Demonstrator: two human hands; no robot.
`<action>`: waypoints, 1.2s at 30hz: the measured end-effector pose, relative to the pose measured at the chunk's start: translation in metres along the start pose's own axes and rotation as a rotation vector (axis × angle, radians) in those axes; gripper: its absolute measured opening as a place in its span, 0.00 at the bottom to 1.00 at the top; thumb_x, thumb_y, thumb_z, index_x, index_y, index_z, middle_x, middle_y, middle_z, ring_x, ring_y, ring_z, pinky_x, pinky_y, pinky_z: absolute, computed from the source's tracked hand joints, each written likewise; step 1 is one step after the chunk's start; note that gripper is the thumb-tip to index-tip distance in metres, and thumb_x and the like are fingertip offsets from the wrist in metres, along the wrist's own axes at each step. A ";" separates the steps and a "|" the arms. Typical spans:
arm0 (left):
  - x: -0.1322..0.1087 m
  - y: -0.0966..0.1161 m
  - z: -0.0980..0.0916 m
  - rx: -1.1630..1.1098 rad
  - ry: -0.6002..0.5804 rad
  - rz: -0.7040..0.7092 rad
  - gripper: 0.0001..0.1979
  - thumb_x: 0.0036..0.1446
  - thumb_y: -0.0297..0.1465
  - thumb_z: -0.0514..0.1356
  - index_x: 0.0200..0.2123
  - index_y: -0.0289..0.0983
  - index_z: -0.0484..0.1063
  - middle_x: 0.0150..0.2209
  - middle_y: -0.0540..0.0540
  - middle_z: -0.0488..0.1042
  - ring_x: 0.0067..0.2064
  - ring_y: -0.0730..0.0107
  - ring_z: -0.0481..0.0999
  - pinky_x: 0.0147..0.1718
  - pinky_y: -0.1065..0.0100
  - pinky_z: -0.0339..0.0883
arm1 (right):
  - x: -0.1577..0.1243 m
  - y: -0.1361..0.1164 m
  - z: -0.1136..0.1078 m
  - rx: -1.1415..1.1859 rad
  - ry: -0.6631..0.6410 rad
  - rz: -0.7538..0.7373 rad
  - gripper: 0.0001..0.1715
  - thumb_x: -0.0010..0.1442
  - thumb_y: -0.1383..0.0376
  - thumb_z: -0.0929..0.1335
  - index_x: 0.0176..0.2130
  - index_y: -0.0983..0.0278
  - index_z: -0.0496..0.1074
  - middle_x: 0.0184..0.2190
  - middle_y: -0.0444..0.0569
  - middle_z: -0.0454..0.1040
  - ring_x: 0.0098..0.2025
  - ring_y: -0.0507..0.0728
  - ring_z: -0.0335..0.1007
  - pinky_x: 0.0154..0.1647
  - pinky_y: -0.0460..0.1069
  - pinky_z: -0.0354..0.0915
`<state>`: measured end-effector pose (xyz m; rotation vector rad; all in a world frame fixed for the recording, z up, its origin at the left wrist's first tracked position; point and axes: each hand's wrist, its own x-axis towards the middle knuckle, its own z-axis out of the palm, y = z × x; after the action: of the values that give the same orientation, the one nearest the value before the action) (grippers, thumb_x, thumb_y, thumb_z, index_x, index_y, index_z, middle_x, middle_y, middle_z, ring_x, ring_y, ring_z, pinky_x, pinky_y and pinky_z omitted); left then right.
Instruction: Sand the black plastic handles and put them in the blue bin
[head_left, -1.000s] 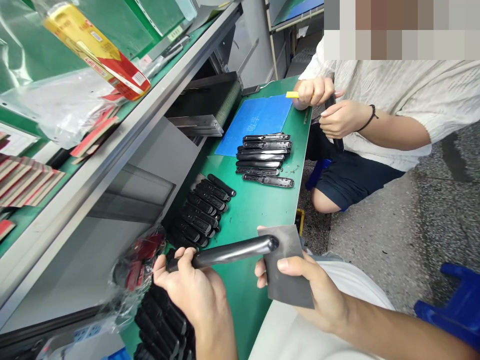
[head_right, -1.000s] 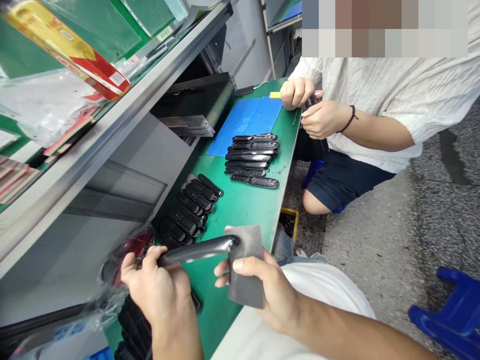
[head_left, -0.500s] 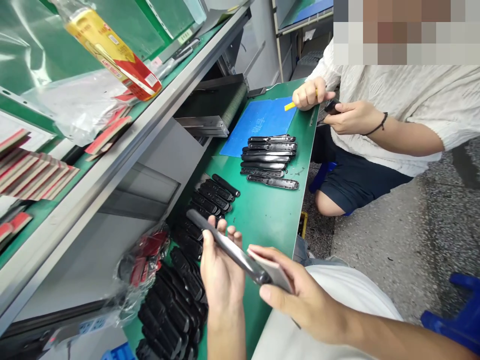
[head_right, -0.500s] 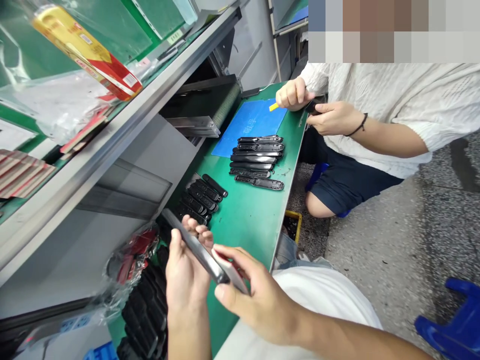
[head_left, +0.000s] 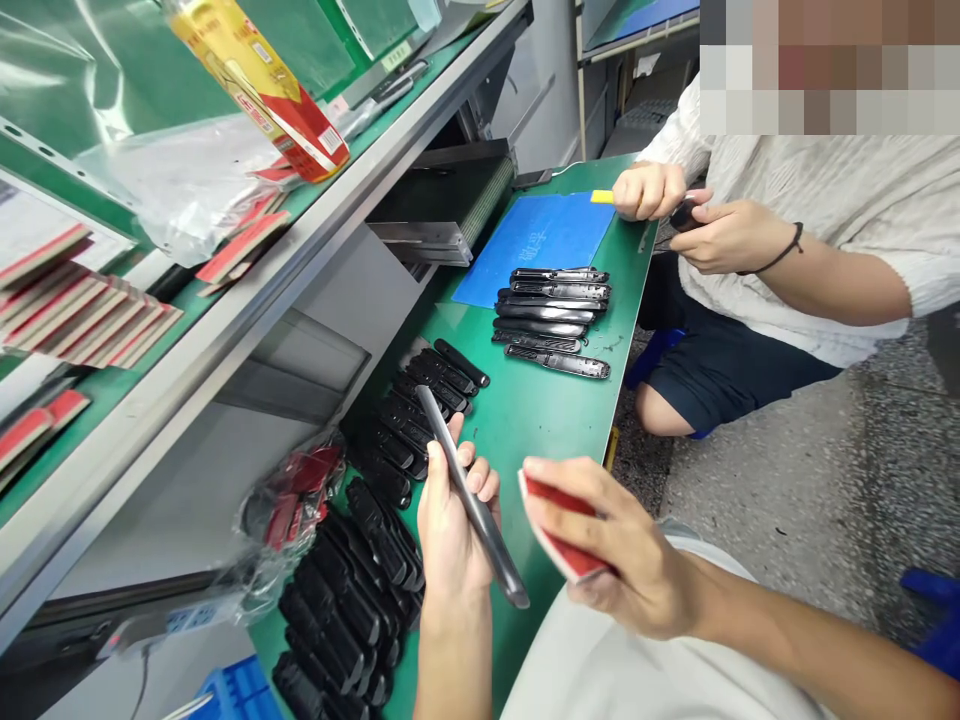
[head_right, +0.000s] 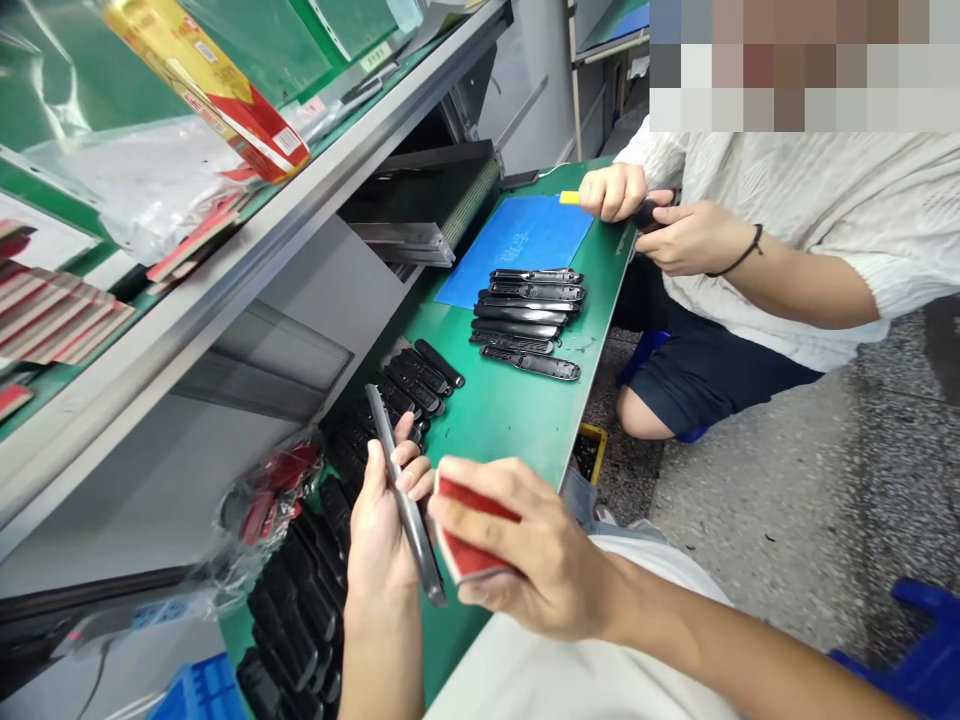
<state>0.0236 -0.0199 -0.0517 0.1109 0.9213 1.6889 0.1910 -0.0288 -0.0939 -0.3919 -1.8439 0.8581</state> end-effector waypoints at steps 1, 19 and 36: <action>0.001 0.002 -0.001 -0.016 0.002 -0.013 0.18 0.69 0.33 0.51 0.57 0.30 0.66 0.25 0.55 0.62 0.21 0.84 0.62 0.17 0.79 0.61 | 0.001 -0.001 0.005 -0.049 -0.033 -0.111 0.26 0.71 0.56 0.59 0.61 0.68 0.65 0.62 0.59 0.67 0.59 0.61 0.66 0.57 0.58 0.64; 0.087 0.030 -0.069 0.090 0.332 -0.033 0.08 0.64 0.22 0.53 0.35 0.34 0.72 0.29 0.48 0.72 0.25 0.78 0.71 0.23 0.75 0.67 | -0.008 0.046 0.027 0.082 -0.121 0.431 0.22 0.68 0.61 0.65 0.60 0.56 0.68 0.62 0.55 0.69 0.62 0.63 0.66 0.64 0.64 0.60; 0.221 0.120 -0.092 1.431 0.679 0.418 0.20 0.62 0.36 0.61 0.56 0.37 0.68 0.56 0.40 0.70 0.52 0.55 0.73 0.49 0.48 0.70 | -0.022 0.063 0.017 0.209 -0.040 0.799 0.23 0.66 0.53 0.66 0.57 0.56 0.73 0.62 0.54 0.69 0.64 0.64 0.63 0.67 0.64 0.57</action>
<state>-0.1942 0.1176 -0.1249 0.7410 2.6254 1.0646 0.1781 -0.0051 -0.1574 -1.0138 -1.5998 1.5827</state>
